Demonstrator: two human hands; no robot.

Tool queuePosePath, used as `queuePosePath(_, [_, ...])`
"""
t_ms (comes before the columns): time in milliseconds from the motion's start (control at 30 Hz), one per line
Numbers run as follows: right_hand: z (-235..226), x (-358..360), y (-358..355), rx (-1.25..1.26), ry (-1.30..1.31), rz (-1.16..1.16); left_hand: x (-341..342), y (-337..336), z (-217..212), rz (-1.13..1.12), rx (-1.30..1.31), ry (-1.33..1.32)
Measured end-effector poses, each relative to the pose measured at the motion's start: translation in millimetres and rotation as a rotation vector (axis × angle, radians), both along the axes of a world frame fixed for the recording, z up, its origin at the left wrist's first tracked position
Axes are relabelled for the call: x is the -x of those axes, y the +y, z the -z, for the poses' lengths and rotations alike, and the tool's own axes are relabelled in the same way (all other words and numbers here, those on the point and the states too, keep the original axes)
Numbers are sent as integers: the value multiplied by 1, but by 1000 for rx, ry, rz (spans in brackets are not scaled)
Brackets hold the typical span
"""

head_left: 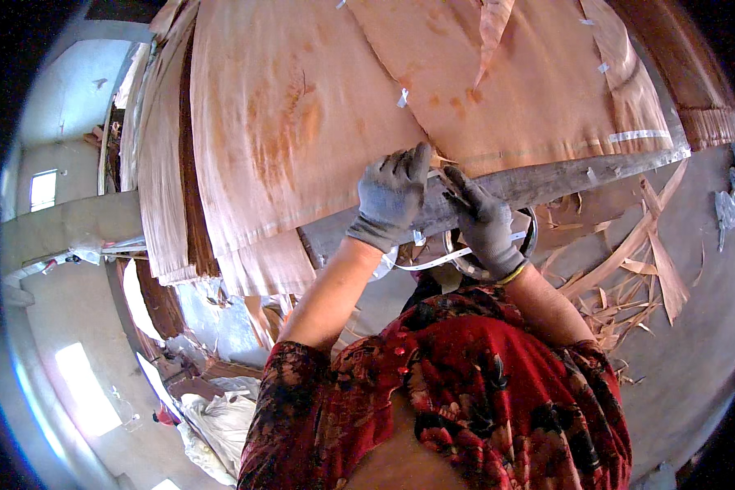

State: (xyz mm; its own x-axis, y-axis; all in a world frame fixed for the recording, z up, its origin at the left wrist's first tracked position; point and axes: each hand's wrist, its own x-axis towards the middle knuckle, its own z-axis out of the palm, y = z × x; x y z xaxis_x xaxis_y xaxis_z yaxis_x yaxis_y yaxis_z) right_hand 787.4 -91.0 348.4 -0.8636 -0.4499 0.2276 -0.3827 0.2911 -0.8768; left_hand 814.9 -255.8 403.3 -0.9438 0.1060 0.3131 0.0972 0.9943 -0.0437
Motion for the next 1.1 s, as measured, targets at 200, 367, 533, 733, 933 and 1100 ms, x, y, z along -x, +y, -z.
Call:
queuePosePath(200, [-16,3,17,-130,211,-140,4,-1,-21,22,34,84])
queuePosePath(367, [-12,10,21,-279,333,-132,8,-9,-43,7,-77,220])
queuePosePath(533, [14,26,22,-600,288,-74,8,-12,-86,-133,-110,172])
queuePosePath(733, [1,27,18,-592,337,-157,8,-20,-113,-198,-229,263])
queuePosePath(933, [10,45,7,-667,413,-216,4,-25,-115,-117,-112,297])
queuePosePath(1100, [23,53,11,-610,750,-250,1,-20,-111,-42,-4,276])
